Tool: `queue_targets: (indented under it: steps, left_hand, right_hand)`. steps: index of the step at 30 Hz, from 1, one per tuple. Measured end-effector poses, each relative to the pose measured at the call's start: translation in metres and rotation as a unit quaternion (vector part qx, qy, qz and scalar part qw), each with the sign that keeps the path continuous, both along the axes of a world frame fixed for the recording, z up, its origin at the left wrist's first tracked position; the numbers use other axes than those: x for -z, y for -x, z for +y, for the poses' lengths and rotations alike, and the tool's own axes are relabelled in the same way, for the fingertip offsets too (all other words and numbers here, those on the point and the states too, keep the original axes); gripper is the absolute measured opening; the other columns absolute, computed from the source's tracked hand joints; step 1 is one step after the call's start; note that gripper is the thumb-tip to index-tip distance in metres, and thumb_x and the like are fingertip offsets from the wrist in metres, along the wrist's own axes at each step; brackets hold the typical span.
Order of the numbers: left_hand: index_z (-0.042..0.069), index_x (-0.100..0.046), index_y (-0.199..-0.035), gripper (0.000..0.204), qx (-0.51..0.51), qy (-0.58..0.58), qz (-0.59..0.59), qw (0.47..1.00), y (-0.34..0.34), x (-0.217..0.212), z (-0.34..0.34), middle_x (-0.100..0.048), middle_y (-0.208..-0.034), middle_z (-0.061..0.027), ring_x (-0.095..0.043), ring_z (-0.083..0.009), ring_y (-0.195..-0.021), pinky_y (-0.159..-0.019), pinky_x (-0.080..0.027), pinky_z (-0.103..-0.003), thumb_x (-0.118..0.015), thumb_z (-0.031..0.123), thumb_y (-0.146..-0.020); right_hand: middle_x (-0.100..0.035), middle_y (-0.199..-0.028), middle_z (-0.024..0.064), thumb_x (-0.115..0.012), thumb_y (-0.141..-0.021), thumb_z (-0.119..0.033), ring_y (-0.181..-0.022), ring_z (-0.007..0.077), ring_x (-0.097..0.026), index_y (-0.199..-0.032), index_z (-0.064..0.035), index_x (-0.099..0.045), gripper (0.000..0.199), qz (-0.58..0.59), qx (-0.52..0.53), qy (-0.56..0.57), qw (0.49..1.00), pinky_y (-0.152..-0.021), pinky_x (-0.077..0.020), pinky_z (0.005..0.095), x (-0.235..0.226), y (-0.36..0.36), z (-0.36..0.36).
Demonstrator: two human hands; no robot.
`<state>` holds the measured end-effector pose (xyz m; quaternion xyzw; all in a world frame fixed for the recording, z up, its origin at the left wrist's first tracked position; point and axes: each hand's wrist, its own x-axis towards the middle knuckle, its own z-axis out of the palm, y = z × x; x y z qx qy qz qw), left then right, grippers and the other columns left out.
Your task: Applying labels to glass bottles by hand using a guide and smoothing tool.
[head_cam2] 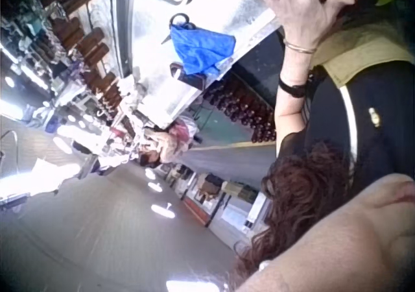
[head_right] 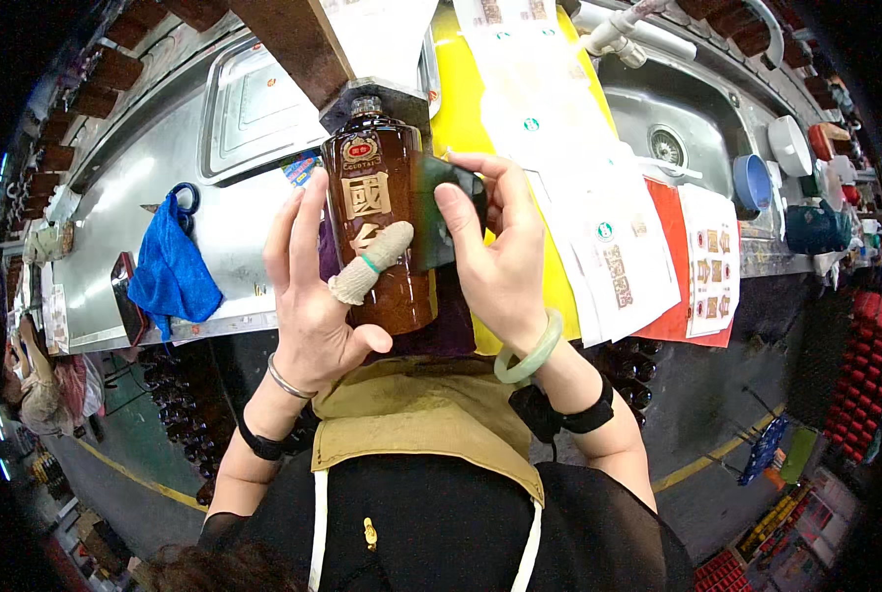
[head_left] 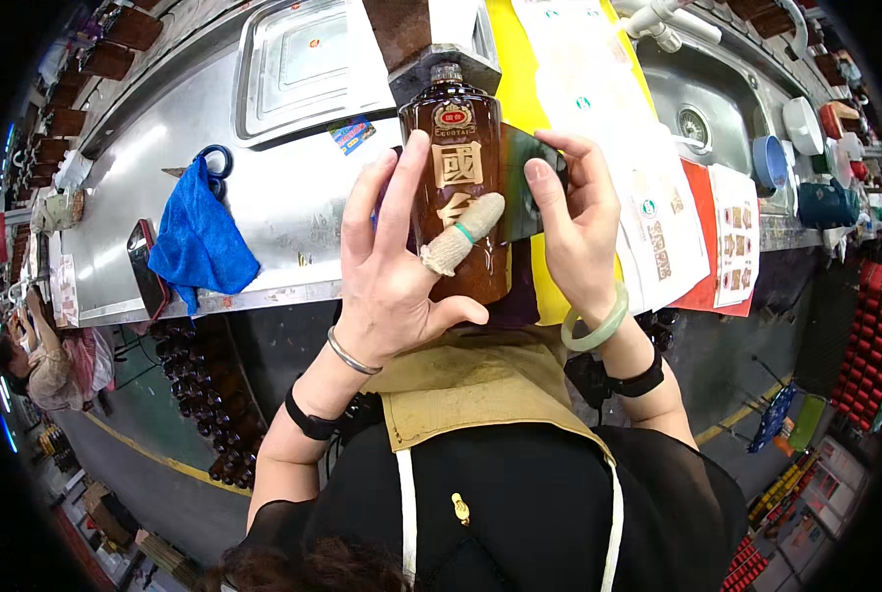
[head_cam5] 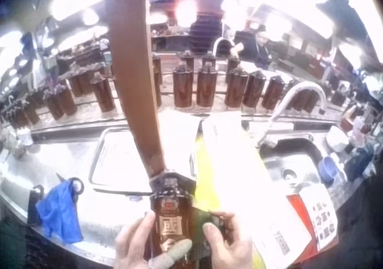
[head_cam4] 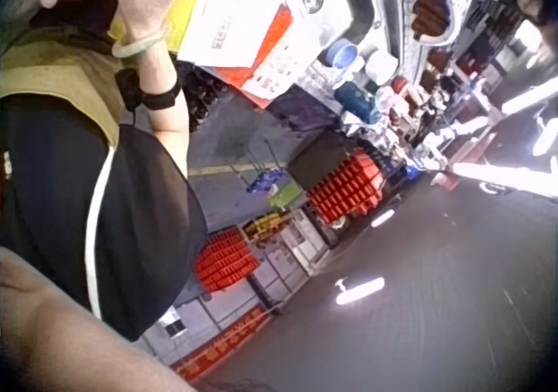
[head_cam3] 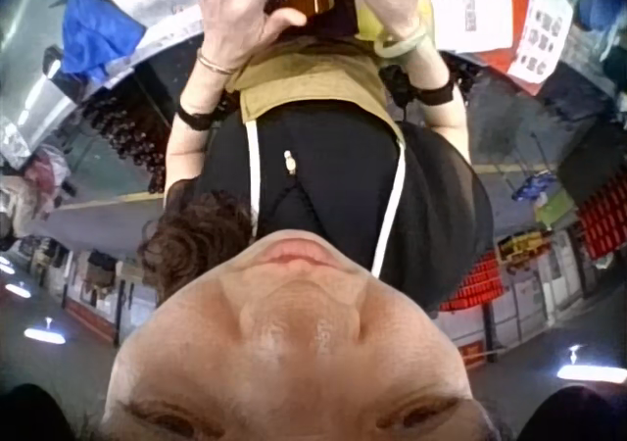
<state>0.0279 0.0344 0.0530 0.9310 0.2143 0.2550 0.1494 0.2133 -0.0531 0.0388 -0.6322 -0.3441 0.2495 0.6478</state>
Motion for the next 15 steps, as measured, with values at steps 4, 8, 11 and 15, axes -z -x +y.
queue_targets:
  steps: [4, 8, 11, 15]
  left_hand:
    - [0.030, -0.073, -0.129, 0.074, 0.085, -0.038, 0.005, 0.996, 0.004, -0.005, 0.007, -0.040, -0.164, -0.0106, -0.029, -0.0401, -0.149, -0.123, -0.026, -0.058, -0.043, 0.084, -0.088]
    - [0.034, -0.074, -0.132, 0.086, 0.080, -0.113, 0.057, 0.989, 0.000, -0.008, 0.029, -0.036, -0.166, -0.0160, -0.024, -0.0437, -0.152, -0.125, -0.023, -0.057, -0.030, 0.092, -0.086]
    - [0.032, -0.069, -0.139, 0.089, 0.006, -0.106, 0.035, 0.994, -0.008, -0.004, 0.055, -0.029, -0.169, -0.0188, -0.022, -0.0448, -0.154, -0.125, -0.023, -0.054, -0.027, 0.091, -0.088]
    - [0.031, -0.064, -0.146, 0.091, -0.011, -0.096, 0.017, 0.995, -0.010, 0.000, 0.066, -0.026, -0.171, -0.0183, -0.022, -0.0450, -0.154, -0.124, -0.022, -0.054, -0.028, 0.091, -0.088]
  right_hand:
    - [-0.062, -0.101, 0.0000, -0.064, -0.104, -0.008, -0.083, 0.0038, -0.054, -0.126, 0.0011, -0.059, 0.024, -0.013, 0.057, -0.019, 0.998, -0.073, -0.0448, 0.0189, 0.005, -0.024, -0.005]
    - [-0.062, -0.110, 0.0028, -0.059, -0.106, -0.006, -0.097, 0.0065, -0.055, -0.132, 0.0017, -0.057, 0.027, -0.033, 0.031, -0.010, 0.999, -0.087, -0.0463, 0.0219, -0.001, -0.028, -0.014]
    - [-0.062, -0.114, 0.0047, -0.059, -0.106, -0.004, -0.103, 0.0088, -0.057, -0.135, 0.0018, -0.056, 0.030, -0.041, 0.006, -0.014, 0.999, -0.091, -0.0473, 0.0242, -0.012, -0.025, -0.008]
    - [-0.071, -0.112, 0.0083, -0.061, -0.101, 0.002, -0.106, 0.0142, -0.062, -0.128, -0.0020, -0.065, 0.028, -0.181, -0.002, -0.035, 0.983, -0.093, -0.0486, 0.0278, -0.029, -0.031, 0.005]
